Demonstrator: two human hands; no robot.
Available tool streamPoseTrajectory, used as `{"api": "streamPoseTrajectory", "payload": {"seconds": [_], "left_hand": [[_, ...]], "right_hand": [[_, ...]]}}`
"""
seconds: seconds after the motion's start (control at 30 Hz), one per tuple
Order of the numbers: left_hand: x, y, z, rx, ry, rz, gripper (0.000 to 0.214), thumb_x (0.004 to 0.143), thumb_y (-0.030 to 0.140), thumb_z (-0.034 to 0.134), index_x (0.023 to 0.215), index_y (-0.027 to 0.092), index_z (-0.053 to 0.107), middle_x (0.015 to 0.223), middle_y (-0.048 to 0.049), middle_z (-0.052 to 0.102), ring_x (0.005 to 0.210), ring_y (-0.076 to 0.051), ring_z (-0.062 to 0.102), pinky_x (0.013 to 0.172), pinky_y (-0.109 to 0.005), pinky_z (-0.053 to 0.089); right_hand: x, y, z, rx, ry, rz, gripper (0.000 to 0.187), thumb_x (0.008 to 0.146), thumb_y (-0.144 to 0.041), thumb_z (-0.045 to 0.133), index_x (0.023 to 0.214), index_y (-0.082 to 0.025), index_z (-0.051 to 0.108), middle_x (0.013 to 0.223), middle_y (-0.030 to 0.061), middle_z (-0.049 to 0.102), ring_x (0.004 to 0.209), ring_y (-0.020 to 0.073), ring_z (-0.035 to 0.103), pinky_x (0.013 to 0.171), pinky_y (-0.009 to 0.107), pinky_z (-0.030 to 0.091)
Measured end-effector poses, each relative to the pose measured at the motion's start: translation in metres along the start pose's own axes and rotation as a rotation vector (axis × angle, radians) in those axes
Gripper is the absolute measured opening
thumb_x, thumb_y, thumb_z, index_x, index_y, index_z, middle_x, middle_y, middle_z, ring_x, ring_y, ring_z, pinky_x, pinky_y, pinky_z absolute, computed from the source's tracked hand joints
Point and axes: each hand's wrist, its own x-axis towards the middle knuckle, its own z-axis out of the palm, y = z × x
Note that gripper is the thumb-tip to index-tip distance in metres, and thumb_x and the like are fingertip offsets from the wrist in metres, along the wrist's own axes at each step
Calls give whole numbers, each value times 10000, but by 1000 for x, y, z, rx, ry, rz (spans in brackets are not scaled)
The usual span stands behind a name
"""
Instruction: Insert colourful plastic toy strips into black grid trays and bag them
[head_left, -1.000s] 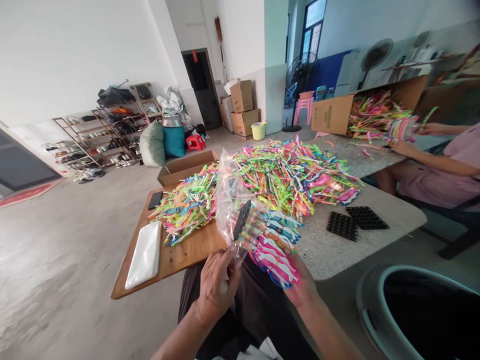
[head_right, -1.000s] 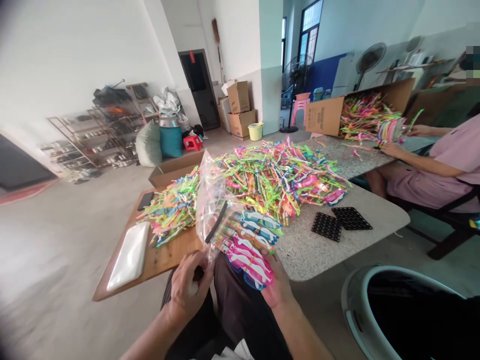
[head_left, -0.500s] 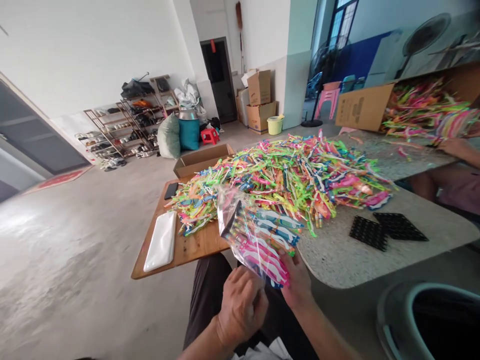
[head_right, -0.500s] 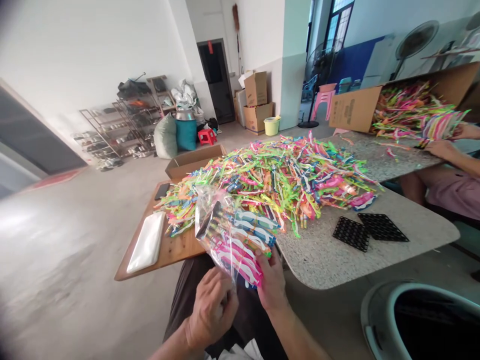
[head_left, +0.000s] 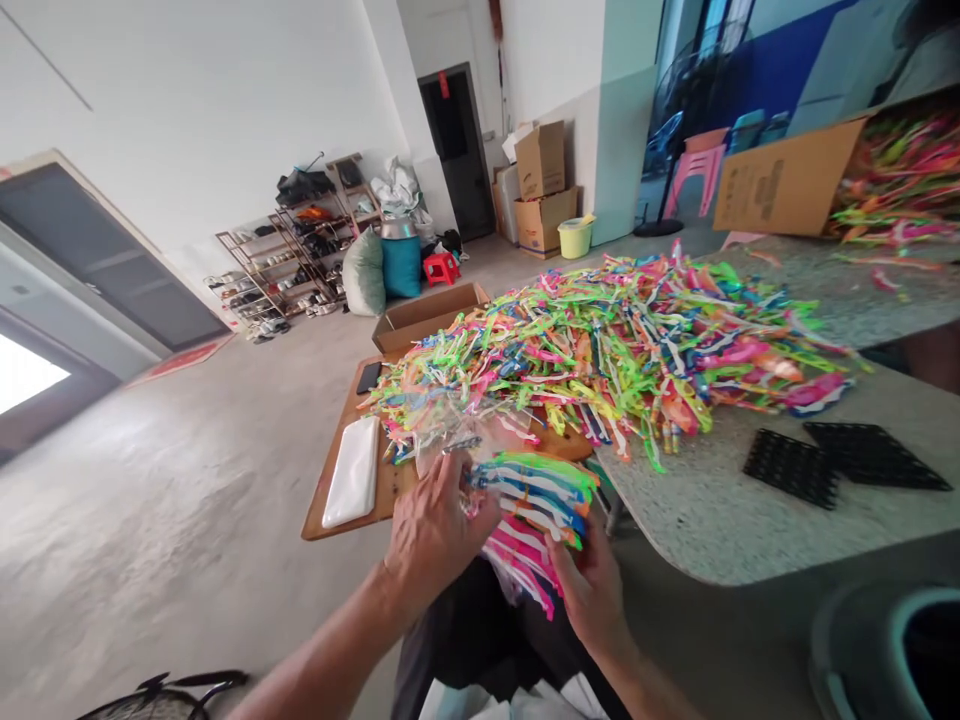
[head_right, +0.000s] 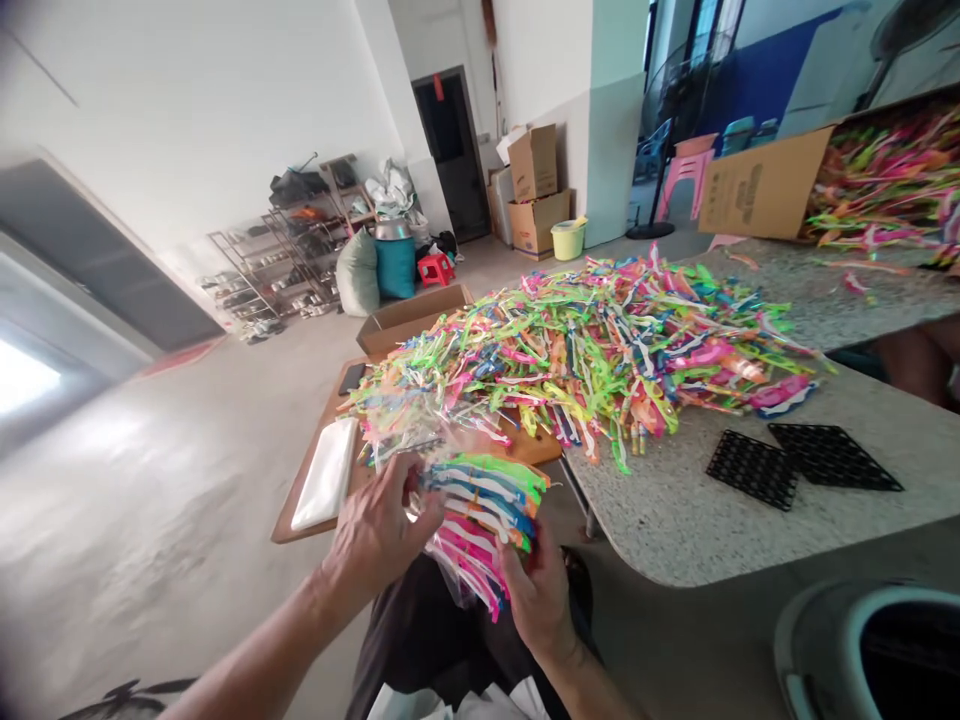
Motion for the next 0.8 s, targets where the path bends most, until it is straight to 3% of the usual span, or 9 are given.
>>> {"api": "streamPoseTrajectory", "payload": {"seconds": [0.17,0.3,0.4,0.5,0.63,0.7,0.8], "left_hand": [[2,-22,2,149,-265,-121,22,877,250,549,882,231,560,720,9,639,653,-172,604,584,-273,296],[-6,-33,3,98,-295,-127,126,897,210,504,773,220,525,646,18,586,592,-142,554,577,-257,281],[-17,-22,8,-36,-211,32,158,924,169,465,783,216,521,640,25,575,567,-120,527,578,-243,326],[-28,6,19,-101,-106,164,150,932,145,479,817,216,545,642,24,588,542,-119,525,551,-258,344],[-46,35,32,-231,-5,338,193,939,184,549,1127,199,589,804,-26,694,687,-169,637,630,-284,472],[-65,30,37,-295,108,411,322,899,197,617,1215,190,555,893,-65,710,794,-201,665,701,-314,524],[-102,2,54,-353,326,346,269,828,177,676,1050,206,526,851,-54,648,792,-201,642,705,-328,540]], "right_hand": [[-18,19,-9,-217,-125,-52,471,942,-363,661,1374,-195,577,1284,127,711,1154,251,697,999,359,582],[-31,27,-8,-363,-209,-107,465,956,-347,642,1385,-186,561,1248,130,727,1128,257,714,976,365,591],[-37,26,-1,-366,-209,-82,459,950,-356,647,1366,-178,577,1234,137,731,1117,264,716,969,370,591],[-37,19,4,-247,-149,52,477,922,-390,690,1340,-181,595,1245,138,725,1126,263,707,967,365,588],[-22,6,7,104,-81,254,527,844,-463,772,1288,-224,621,1258,109,728,1124,261,707,938,358,598],[-10,-1,8,256,-52,364,522,822,-470,797,1263,-246,630,1212,89,747,1082,260,723,915,371,607],[6,-9,10,386,15,513,576,778,-461,843,1277,-269,629,1113,67,770,1006,265,744,865,400,626]]}}
